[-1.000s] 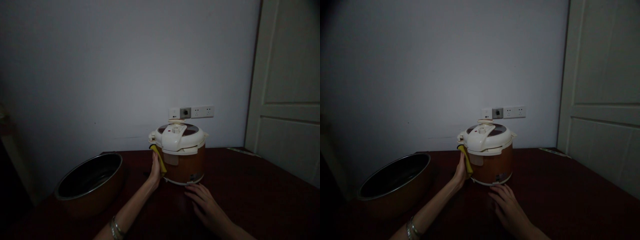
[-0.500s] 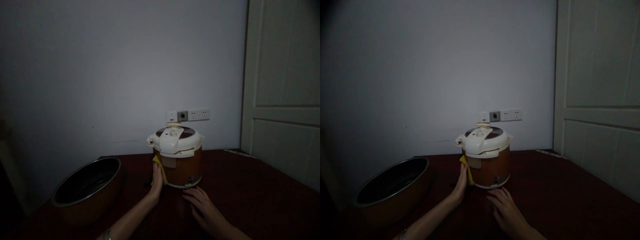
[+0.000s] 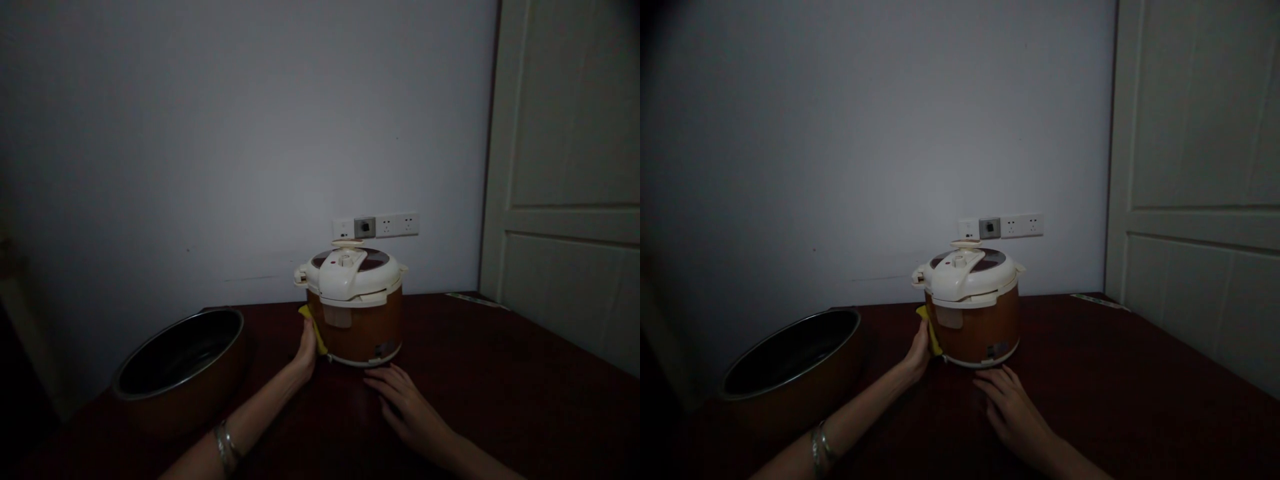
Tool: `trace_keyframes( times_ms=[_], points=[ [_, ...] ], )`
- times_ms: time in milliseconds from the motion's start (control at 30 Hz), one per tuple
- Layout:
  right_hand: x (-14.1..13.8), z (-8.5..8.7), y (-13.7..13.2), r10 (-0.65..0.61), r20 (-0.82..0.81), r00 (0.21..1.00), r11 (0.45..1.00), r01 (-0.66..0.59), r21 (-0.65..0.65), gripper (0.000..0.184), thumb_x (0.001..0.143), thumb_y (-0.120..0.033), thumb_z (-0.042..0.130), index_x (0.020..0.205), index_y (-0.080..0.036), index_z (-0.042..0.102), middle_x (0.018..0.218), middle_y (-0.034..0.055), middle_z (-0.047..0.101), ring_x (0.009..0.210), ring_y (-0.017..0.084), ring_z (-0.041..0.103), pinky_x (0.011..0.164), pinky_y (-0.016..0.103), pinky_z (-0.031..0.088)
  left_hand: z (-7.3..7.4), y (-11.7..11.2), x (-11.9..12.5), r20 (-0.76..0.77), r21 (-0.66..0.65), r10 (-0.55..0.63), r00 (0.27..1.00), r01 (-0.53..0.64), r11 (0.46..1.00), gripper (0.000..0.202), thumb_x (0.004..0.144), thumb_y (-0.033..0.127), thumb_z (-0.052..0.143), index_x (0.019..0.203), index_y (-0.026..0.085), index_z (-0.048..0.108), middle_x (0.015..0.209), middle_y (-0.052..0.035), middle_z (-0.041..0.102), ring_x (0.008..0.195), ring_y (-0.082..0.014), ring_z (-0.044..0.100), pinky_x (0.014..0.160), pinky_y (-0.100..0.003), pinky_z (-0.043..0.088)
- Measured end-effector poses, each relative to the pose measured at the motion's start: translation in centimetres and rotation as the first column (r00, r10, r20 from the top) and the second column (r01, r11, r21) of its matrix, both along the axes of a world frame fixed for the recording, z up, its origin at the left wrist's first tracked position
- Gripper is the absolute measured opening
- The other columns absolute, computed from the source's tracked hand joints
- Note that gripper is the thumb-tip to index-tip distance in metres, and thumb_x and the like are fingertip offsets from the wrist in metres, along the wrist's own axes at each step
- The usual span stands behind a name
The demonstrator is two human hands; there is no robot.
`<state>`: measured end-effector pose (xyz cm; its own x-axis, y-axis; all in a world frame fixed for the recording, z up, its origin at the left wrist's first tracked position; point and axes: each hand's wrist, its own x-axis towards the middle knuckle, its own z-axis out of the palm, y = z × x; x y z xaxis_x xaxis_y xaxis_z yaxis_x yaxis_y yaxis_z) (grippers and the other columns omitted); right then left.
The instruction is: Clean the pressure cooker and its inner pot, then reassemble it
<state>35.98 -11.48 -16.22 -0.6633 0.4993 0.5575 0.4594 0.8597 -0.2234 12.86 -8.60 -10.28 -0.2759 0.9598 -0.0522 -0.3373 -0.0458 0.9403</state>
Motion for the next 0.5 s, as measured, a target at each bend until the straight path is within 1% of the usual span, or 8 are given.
trace_keyframes(
  times_ms=[67, 133, 233, 300, 367, 433, 500],
  points=[
    [0.0, -0.1, 0.1, 0.002, -0.006, 1.000, 1.000, -0.002, 0.004, 0.050, 0.079, -0.006, 0.044, 0.125, -0.024, 0.054, 0.126, 0.0099, 0.058, 0.119, 0.023, 0.052, 0.105, 0.052, 0.035, -0.9, -0.3, 0.4, 0.036, -0.013, 0.005, 0.999, -0.005, 1.000, 0.045, 0.092, 0.047, 0.036, 0.123, 0.018, 0.053, 0.121, -0.0102, 0.064, 0.109, -0.0210, 0.061, 0.092, -0.033, 0.048],
    [0.0, -0.2, 0.1, -0.001, -0.008, 1.000, 1.000, 0.001, 0.008, 0.051, 0.079, -0.005, 0.043, 0.125, -0.024, 0.054, 0.127, 0.0098, 0.058, 0.120, 0.023, 0.051, 0.105, 0.051, 0.034, -1.3, -0.3, 0.6, 0.063, -0.022, 0.014, 0.998, -0.013, 1.000, 0.041, 0.091, 0.047, 0.040, 0.119, 0.019, 0.054, 0.114, -0.0096, 0.067, 0.102, -0.0201, 0.064, 0.088, -0.032, 0.049],
    [0.0, -0.1, 0.1, -0.002, 0.009, 1.000, 1.000, 0.002, 0.011, 0.051, 0.080, -0.005, 0.042, 0.126, -0.024, 0.053, 0.127, 0.0101, 0.057, 0.120, 0.023, 0.051, 0.105, 0.052, 0.035, -0.8, 0.4, 0.4, 0.050, -0.058, 0.039, 0.998, -0.036, 0.998, 0.038, 0.090, 0.048, 0.041, 0.107, 0.019, 0.058, 0.099, -0.0075, 0.071, 0.086, -0.0190, 0.067, 0.079, -0.031, 0.051],
    [0.0, -0.1, 0.1, 0.001, 0.008, 1.000, 1.000, -0.001, 0.012, 0.050, 0.080, -0.005, 0.042, 0.125, -0.023, 0.054, 0.126, 0.0105, 0.058, 0.119, 0.023, 0.052, 0.104, 0.052, 0.035, -0.1, 0.8, 0.0, -0.005, -0.123, 0.074, 0.997, -0.074, 0.990, 0.038, 0.090, 0.049, 0.038, 0.097, 0.018, 0.060, 0.087, -0.0056, 0.071, 0.077, -0.0184, 0.067, 0.072, -0.029, 0.051],
    [0.0, 0.0, 0.0, 0.002, -0.005, 1.000, 1.000, -0.002, 0.015, 0.049, 0.079, -0.005, 0.043, 0.124, -0.022, 0.055, 0.125, 0.0107, 0.059, 0.118, 0.023, 0.052, 0.104, 0.052, 0.036, 0.3, 0.9, -0.3, -0.057, -0.172, 0.102, 0.993, -0.111, 0.979, 0.036, 0.092, 0.044, 0.035, 0.089, 0.018, 0.059, 0.080, -0.0038, 0.068, 0.073, -0.0172, 0.065, 0.068, -0.027, 0.049],
    [0.0, 0.1, 0.0, 0.003, -0.013, 1.000, 1.000, -0.002, 0.019, 0.049, 0.079, -0.005, 0.043, 0.123, -0.022, 0.055, 0.125, 0.0111, 0.059, 0.118, 0.022, 0.053, 0.104, 0.051, 0.036, 0.3, 0.6, -0.3, -0.083, -0.180, 0.114, 0.990, -0.127, 0.975, 0.031, 0.092, 0.037, 0.035, 0.085, 0.017, 0.057, 0.076, -0.0026, 0.066, 0.071, -0.0164, 0.063, 0.067, -0.026, 0.048],
    [0.0, 0.1, 0.0, 0.004, -0.006, 1.000, 1.000, -0.004, 0.021, 0.049, 0.079, -0.005, 0.043, 0.123, -0.021, 0.055, 0.124, 0.0112, 0.059, 0.117, 0.022, 0.053, 0.103, 0.051, 0.036, -0.2, -0.1, 0.0, -0.106, -0.197, 0.115, 0.988, -0.134, 0.971, 0.023, 0.090, 0.033, 0.038, 0.083, 0.018, 0.054, 0.072, -0.0016, 0.063, 0.069, -0.0169, 0.061, 0.065, -0.028, 0.046]
  ],
)
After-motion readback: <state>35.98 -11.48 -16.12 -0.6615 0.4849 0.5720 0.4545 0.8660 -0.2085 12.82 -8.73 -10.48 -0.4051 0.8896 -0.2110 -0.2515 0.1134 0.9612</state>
